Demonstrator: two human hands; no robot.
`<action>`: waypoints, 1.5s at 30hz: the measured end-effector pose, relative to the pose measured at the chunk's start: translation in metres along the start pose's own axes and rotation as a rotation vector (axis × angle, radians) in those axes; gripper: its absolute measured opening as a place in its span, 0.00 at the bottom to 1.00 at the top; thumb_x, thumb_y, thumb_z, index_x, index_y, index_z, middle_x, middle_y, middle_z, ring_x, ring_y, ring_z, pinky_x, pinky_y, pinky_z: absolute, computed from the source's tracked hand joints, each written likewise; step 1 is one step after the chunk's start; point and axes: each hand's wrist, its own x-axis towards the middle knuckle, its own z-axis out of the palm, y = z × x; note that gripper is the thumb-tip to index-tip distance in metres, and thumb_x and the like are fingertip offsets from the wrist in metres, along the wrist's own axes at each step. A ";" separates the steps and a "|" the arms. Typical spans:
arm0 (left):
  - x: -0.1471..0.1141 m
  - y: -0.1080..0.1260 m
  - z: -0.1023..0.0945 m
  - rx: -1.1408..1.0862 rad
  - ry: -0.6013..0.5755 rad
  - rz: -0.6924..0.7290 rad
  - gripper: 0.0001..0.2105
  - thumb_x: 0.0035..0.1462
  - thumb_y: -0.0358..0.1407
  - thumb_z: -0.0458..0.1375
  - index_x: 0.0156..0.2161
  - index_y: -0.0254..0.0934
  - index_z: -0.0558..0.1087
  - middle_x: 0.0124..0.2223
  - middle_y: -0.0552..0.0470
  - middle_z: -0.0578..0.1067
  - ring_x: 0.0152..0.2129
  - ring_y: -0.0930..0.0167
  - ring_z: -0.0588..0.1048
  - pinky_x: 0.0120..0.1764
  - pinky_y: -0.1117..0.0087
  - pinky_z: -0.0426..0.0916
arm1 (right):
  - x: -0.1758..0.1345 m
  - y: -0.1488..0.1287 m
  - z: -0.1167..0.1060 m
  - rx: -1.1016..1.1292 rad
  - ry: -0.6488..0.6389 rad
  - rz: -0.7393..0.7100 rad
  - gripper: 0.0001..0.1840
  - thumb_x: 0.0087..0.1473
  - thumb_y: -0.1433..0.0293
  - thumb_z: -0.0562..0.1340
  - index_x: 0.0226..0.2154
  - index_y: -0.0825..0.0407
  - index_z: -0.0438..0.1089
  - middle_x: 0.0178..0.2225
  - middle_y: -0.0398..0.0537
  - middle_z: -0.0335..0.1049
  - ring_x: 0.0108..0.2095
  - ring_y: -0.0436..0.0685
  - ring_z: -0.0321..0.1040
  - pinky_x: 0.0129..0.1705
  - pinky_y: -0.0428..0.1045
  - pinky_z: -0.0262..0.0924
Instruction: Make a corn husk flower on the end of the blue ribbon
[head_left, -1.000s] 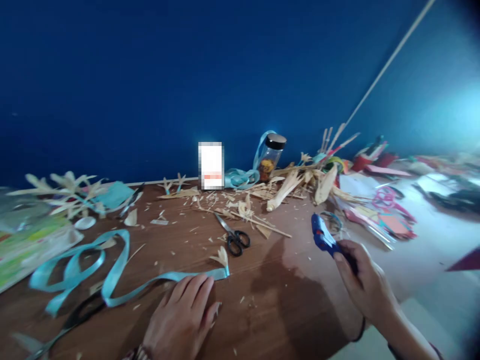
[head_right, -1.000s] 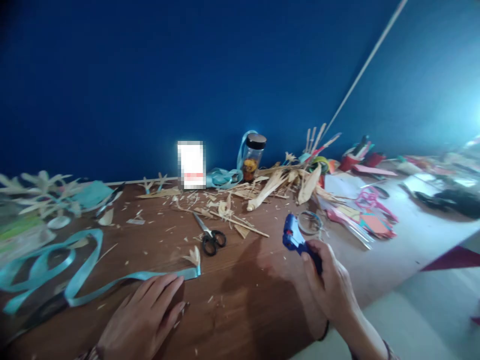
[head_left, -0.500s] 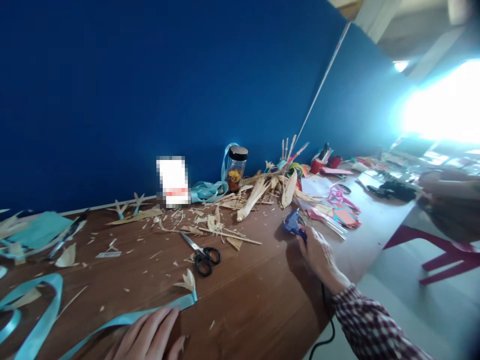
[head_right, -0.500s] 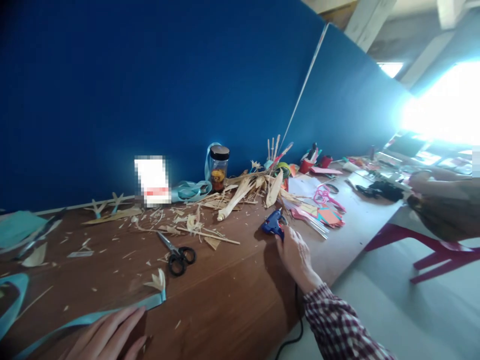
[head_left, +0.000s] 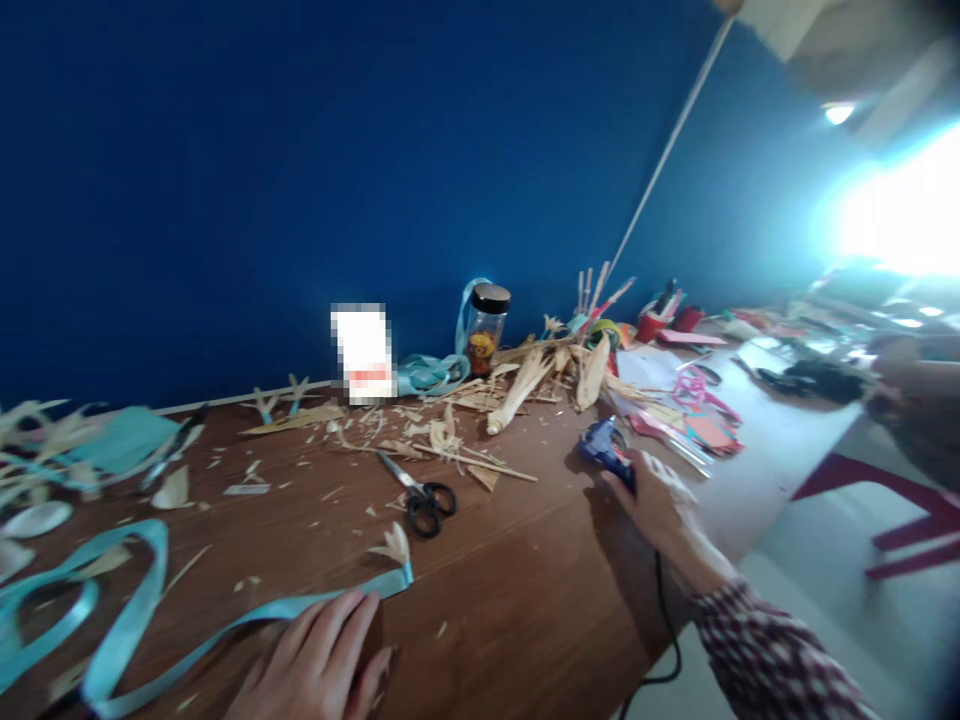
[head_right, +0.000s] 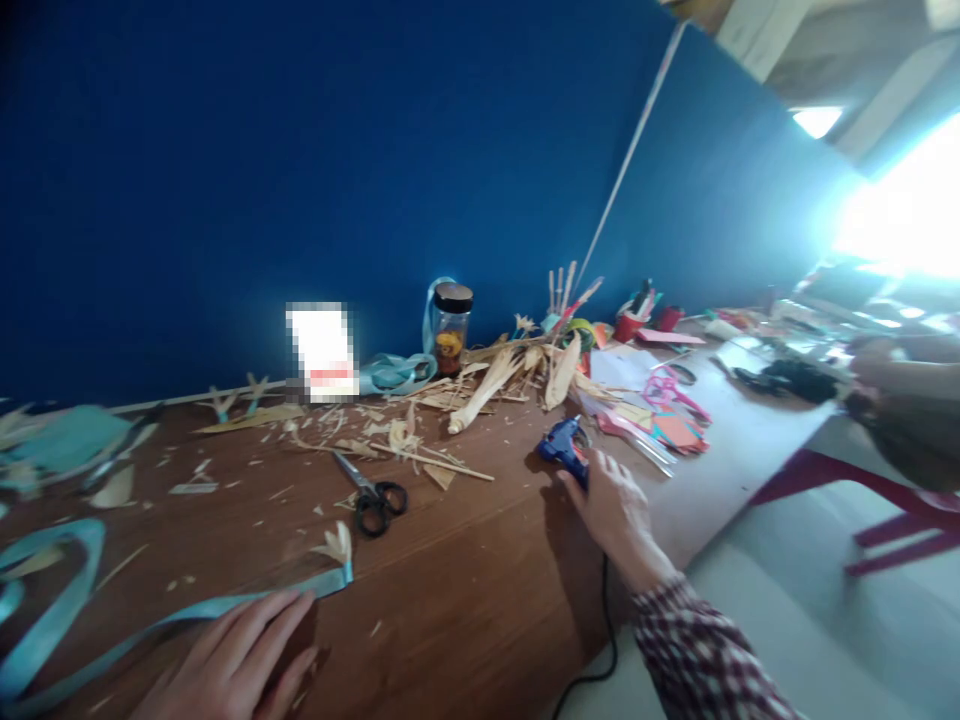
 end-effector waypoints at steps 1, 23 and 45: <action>0.002 0.003 -0.005 -0.011 -0.028 0.014 0.17 0.55 0.46 0.54 0.46 0.39 0.72 0.44 0.47 0.76 0.38 0.63 0.74 0.36 0.64 0.68 | -0.001 0.000 -0.003 0.004 0.011 0.006 0.20 0.56 0.57 0.54 0.42 0.55 0.63 0.34 0.57 0.70 0.36 0.65 0.68 0.35 0.55 0.61; 0.014 0.015 -0.028 -0.196 -0.126 -0.228 0.08 0.59 0.34 0.50 0.36 0.36 0.71 0.37 0.47 0.75 0.35 0.63 0.71 0.37 0.59 0.67 | -0.020 -0.222 -0.002 0.503 -0.418 -0.707 0.05 0.57 0.67 0.57 0.32 0.50 0.67 0.30 0.45 0.69 0.30 0.52 0.65 0.31 0.45 0.53; 0.069 -0.003 -0.047 -1.023 -0.395 -0.622 0.07 0.52 0.34 0.52 0.33 0.36 0.71 0.28 0.53 0.75 0.24 0.73 0.72 0.29 0.72 0.66 | -0.016 -0.220 0.008 1.557 -0.870 -0.208 0.12 0.51 0.63 0.61 0.34 0.52 0.60 0.24 0.37 0.63 0.23 0.46 0.60 0.25 0.43 0.56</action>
